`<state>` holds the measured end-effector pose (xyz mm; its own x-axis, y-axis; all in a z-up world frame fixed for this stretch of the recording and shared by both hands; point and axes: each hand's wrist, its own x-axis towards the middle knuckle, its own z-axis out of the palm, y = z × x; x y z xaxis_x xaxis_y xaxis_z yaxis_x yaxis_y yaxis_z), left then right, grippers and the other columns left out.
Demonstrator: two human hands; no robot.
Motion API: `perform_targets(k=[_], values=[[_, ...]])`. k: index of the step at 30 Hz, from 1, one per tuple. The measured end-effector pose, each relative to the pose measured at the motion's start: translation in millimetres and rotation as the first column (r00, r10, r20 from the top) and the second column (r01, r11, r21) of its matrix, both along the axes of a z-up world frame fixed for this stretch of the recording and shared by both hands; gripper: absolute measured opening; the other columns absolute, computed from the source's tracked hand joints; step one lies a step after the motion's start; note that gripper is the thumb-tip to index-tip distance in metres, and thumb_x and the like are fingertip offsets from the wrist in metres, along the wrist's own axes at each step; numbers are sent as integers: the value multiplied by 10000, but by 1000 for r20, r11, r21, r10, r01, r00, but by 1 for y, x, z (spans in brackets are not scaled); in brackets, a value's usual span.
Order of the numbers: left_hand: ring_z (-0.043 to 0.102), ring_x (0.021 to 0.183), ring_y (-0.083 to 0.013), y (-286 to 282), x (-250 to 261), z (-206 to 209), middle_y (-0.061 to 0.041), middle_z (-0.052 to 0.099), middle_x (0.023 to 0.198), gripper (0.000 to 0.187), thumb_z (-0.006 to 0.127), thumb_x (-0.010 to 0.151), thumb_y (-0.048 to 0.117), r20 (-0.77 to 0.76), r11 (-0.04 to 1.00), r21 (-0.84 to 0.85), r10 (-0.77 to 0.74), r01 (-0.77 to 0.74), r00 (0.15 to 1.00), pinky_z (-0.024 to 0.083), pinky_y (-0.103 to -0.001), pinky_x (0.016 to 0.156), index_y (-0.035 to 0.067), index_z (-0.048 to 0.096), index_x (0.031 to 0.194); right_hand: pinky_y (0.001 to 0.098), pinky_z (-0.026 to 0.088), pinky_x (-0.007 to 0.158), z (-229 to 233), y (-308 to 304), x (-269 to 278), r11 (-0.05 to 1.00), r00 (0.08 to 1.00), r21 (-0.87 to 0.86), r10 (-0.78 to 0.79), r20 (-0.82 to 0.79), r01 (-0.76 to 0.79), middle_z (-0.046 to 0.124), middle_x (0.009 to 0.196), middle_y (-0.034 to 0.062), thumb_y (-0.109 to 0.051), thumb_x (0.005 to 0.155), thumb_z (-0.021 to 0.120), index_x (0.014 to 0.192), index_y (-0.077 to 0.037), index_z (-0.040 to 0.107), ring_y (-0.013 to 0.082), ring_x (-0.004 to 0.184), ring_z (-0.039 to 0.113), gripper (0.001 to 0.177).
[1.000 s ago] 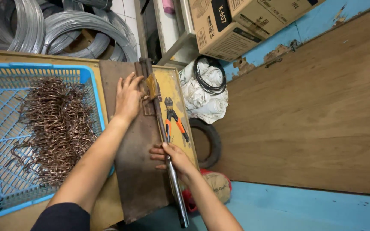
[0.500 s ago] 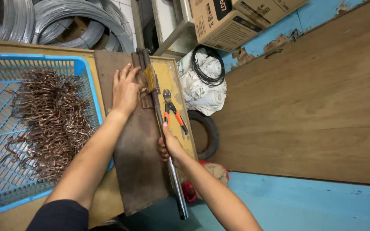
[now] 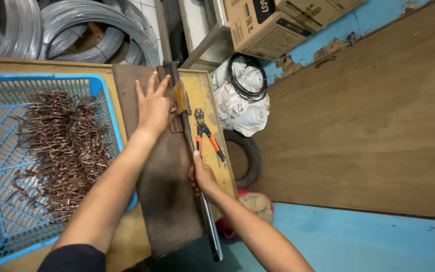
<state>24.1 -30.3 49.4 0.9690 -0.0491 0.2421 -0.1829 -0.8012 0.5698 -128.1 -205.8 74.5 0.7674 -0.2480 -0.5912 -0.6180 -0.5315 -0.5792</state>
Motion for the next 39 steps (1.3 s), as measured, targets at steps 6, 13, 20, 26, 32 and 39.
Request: perform_targets(k=[6,13,20,26,32,39], values=[[227,1576,-357,-23,5,-1,-36,506,1619,152,709,865,177,28,980,186,73,-77,997,120,-750,1170,127,829,943,399,568,612,21,15,0,995,1000,-103,2,2,-1,596,538,151,-708,992,286,554,-48,612,296,546,650,856],[216,1575,-369,-12,-3,15,-30,488,1638,171,713,832,141,20,987,151,59,-61,998,107,-754,1168,96,827,952,465,547,859,-13,1,9,990,1000,-143,10,-15,-12,710,737,206,-735,952,331,673,-30,696,398,842,733,841],[182,1592,-374,-14,-7,19,-77,452,1664,109,715,823,41,-41,998,0,70,-70,997,31,-753,1181,93,811,826,383,576,694,-43,-16,2,988,999,-153,-24,21,27,630,522,82,-847,915,343,565,-135,677,269,576,721,861],[191,1585,-390,-15,-4,3,-53,463,1660,115,729,823,109,-23,992,67,111,-109,994,35,-793,1143,112,826,885,352,561,663,-25,-7,3,986,1000,-169,4,-4,-5,615,500,72,-815,944,320,531,-136,658,261,536,703,863],[178,1584,-395,-14,0,3,-57,456,1658,110,722,820,114,-65,994,12,110,-109,992,2,-811,1132,133,820,866,358,571,616,-35,-11,6,986,999,-163,-34,-12,32,614,499,67,-832,911,375,554,-145,675,254,515,699,830],[204,1577,-382,-19,-1,-1,-36,471,1651,172,728,860,178,-57,986,84,146,-141,988,30,-802,1132,118,826,988,415,564,768,-31,-12,4,985,995,-167,60,85,-46,671,551,119,-757,983,357,643,-104,730,307,665,740,826]])
